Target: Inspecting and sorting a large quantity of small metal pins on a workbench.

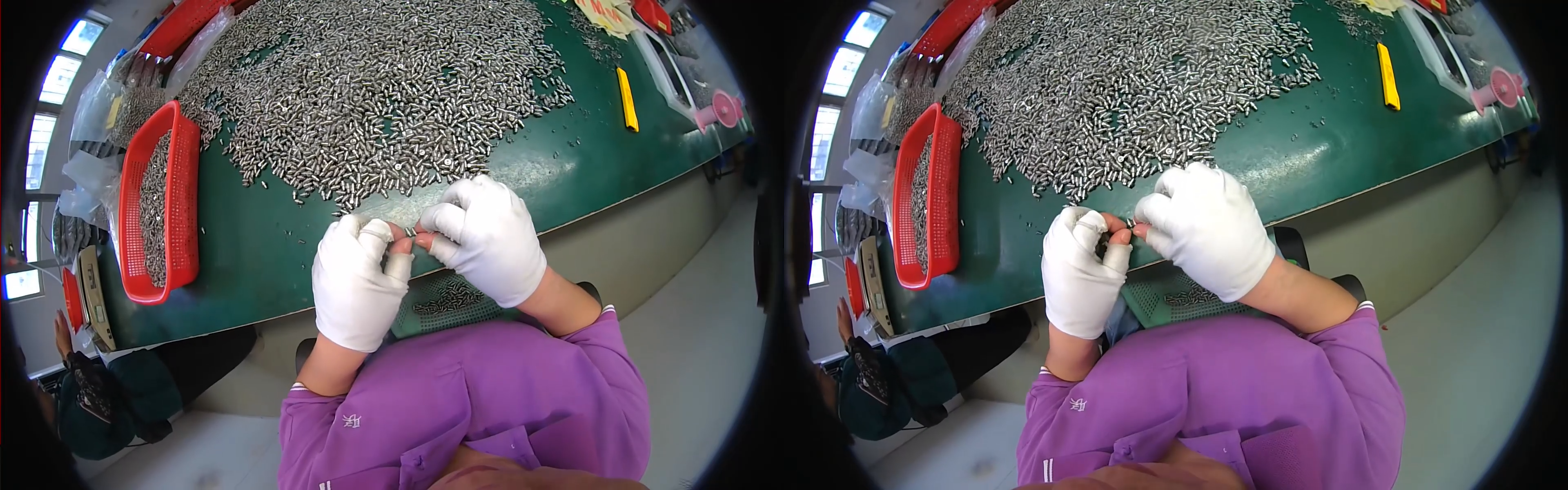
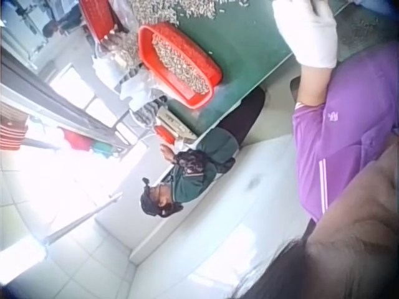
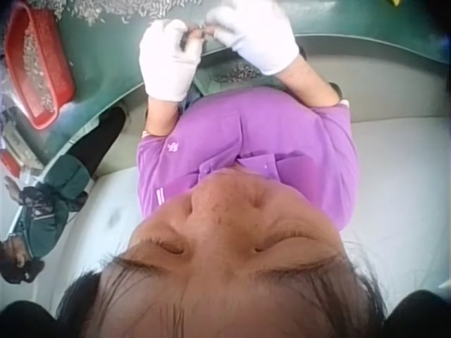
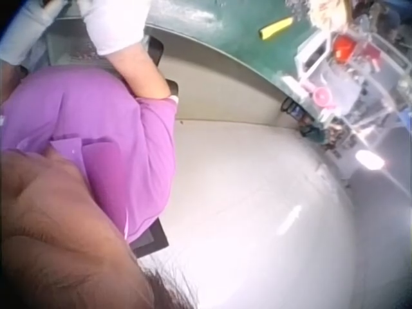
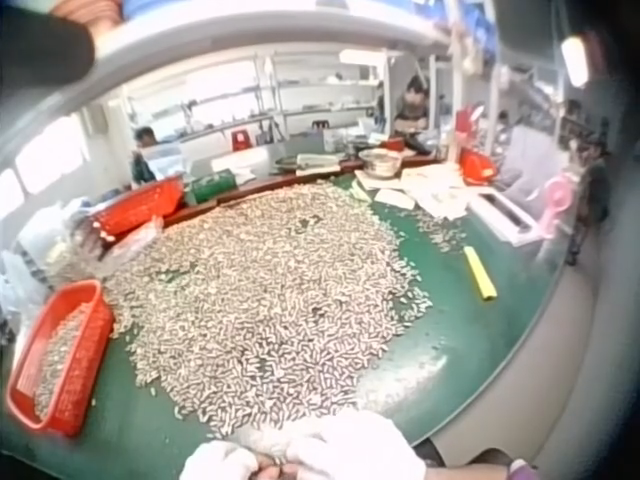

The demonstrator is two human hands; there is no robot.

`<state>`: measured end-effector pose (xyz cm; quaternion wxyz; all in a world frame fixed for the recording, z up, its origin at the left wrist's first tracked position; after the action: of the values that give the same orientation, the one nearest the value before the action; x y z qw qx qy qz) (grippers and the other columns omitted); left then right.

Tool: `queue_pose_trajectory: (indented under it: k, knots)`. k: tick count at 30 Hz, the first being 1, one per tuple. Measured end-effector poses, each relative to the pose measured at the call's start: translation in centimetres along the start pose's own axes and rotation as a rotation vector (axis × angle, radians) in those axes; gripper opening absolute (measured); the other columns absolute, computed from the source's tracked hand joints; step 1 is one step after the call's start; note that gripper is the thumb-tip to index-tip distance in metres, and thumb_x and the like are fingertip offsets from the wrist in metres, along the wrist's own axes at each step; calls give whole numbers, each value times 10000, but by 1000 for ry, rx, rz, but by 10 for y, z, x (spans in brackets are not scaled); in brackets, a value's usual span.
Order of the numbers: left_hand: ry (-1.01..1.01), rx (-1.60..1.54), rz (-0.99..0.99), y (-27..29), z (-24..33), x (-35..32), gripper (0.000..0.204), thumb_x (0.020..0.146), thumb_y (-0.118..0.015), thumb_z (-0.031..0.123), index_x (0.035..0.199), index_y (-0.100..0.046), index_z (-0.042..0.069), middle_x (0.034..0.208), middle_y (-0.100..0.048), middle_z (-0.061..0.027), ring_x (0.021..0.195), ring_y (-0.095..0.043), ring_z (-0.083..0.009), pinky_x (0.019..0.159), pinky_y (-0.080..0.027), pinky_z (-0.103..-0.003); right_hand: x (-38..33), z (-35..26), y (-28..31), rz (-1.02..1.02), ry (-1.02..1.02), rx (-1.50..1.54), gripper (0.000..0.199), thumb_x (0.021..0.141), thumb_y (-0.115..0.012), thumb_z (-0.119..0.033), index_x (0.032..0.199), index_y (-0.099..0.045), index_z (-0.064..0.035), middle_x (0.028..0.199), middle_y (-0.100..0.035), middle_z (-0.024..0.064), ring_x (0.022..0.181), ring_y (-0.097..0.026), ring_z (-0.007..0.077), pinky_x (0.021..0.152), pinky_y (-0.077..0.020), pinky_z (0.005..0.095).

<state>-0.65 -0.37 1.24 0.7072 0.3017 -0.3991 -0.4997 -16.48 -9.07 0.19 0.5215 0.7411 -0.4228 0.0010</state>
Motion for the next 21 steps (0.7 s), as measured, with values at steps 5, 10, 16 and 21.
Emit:
queue_pose_trajectory:
  k: [5, 10, 16, 21]
  knots:
    - [37, -19, -1, -1, -2, -1, 145, 800, -767, 122, 891, -658, 89, 882, -618, -112, 842, -610, -348, 740, -503, -458, 1, -2, -1, -24, 7, -16, 128, 793, -771, -287, 844, -704, -191, 816, -575, 9, 803, -611, 247, 696, -512, 407]
    - [95, 15, -12, 1, -1, 2, 127, 825, -756, 143, 898, -664, 94, 900, -627, -110, 847, -622, -346, 723, -508, -457, 3, -5, -1, -6, -7, -38, 122, 793, -766, -276, 830, -695, -184, 825, -577, 18, 811, -611, 247, 694, -512, 405]
    - [23, 32, 61, 0, -2, 5, 107, 788, -738, 9, 845, -652, 37, 835, -621, -97, 678, -612, -266, 632, -500, -377, 6, -10, -3, -7, -24, -41, 118, 795, -756, -260, 825, -688, -169, 835, -584, 29, 825, -617, 253, 697, -516, 405]
    - [107, -15, -23, 2, -3, 1, 110, 820, -754, 134, 876, -668, 95, 893, -625, -110, 836, -623, -347, 723, -507, -460, 6, -13, -5, -11, -73, 21, 144, 725, -818, -184, 817, -712, -150, 846, -627, 57, 802, -614, 294, 697, -513, 423]
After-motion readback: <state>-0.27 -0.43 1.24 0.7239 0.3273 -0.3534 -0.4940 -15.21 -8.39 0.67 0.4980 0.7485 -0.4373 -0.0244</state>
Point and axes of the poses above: each hand's wrist, its own x-axis towards the middle knuckle, its own y-axis out of the back of the hand, z = x × y, the point moved 1 cm from there along x, towards the middle knuckle
